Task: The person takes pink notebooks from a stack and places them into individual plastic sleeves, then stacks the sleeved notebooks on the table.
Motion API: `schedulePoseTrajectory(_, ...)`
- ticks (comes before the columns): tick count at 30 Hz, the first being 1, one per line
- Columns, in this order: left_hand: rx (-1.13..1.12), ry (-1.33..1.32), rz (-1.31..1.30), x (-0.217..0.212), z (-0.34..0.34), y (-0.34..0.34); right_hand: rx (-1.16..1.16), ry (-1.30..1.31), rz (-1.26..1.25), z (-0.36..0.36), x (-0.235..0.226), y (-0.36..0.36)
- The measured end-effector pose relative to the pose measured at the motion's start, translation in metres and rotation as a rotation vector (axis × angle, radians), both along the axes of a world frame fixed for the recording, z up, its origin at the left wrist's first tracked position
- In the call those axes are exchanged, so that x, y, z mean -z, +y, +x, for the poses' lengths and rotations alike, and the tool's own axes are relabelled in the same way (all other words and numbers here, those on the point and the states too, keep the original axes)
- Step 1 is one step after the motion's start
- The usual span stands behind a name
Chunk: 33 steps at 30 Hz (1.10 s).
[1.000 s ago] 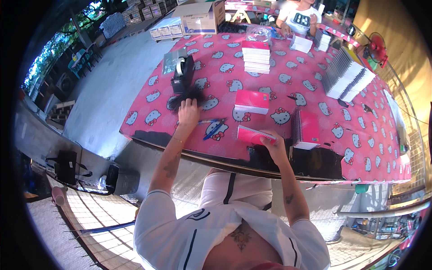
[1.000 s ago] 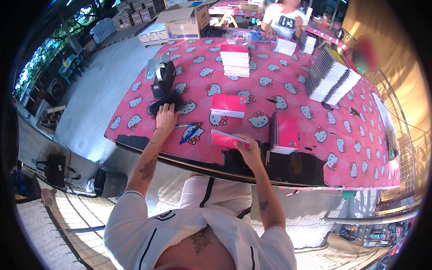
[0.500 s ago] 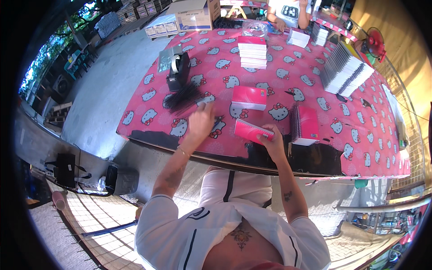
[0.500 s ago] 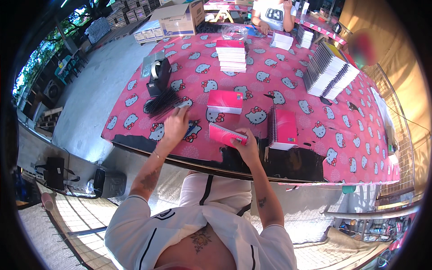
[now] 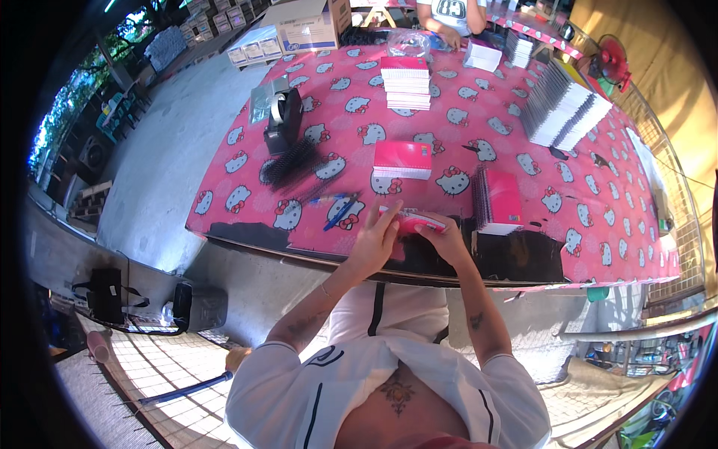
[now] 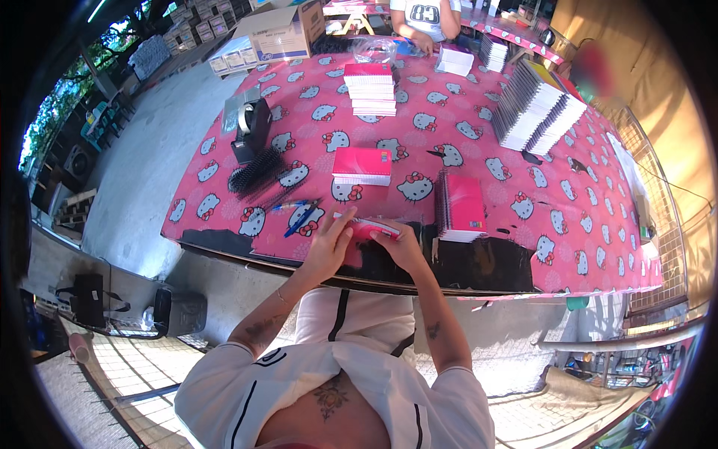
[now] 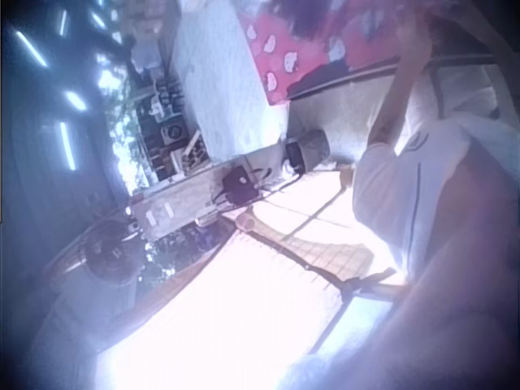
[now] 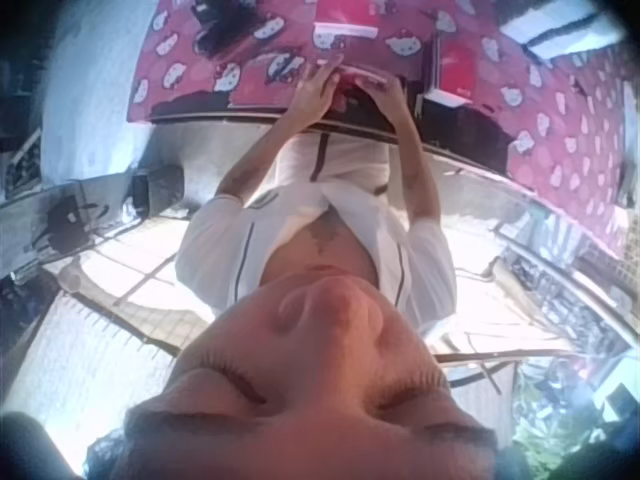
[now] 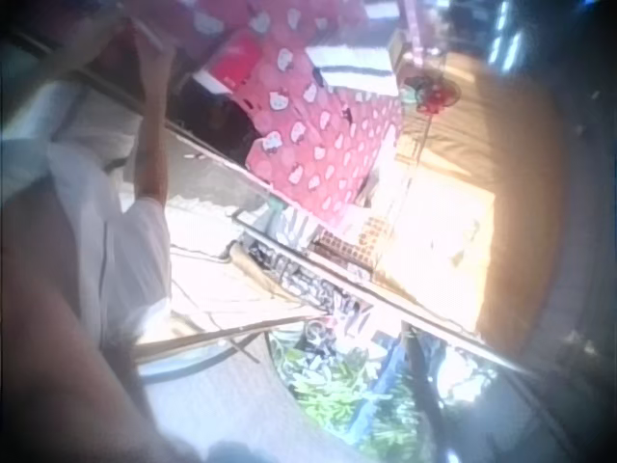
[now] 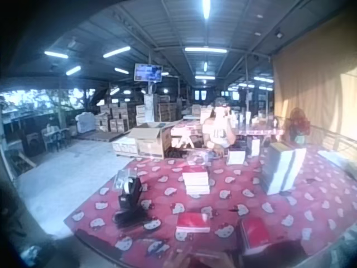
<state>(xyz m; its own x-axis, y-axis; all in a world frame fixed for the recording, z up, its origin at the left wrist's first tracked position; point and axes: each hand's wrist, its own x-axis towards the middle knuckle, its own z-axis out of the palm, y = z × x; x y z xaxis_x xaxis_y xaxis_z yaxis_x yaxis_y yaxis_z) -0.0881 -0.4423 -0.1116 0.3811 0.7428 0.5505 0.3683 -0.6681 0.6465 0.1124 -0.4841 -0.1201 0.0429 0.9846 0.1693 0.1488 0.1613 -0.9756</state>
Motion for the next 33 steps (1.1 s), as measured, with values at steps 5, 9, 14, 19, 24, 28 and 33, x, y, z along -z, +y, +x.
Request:
schedulePoseTrajectory(5,-0.133,0.021,0.054,-0.046,-0.031,0.023,0.036,0.020,-0.017,0.005,0.016,0.002)
schedulePoseTrajectory(9,-0.026,0.072,0.031,-0.024,-0.045,0.028,0.027,0.001,-0.002,0.002,0.009,0.002)
schedulePoseTrajectory(14,-0.023,0.000,0.006,-0.019,-0.043,0.027,0.040,-0.046,0.005,0.003,0.008,0.000)
schedulePoseTrajectory(19,-0.049,0.039,-0.032,-0.021,-0.043,0.032,0.033,0.013,-0.008,0.002,0.008,0.000)
schedulePoseTrajectory(24,0.046,0.093,0.003,-0.024,-0.046,0.051,0.013,0.010,-0.015,0.003,0.012,0.001)
schedulePoseTrajectory(28,0.261,0.163,0.022,-0.055,-0.043,0.058,0.032,0.044,-0.015,0.004,0.010,-0.003)
schedulePoseTrajectory(33,0.385,0.225,0.028,-0.033,-0.039,0.074,0.011,0.029,-0.019,0.006,0.015,-0.002)
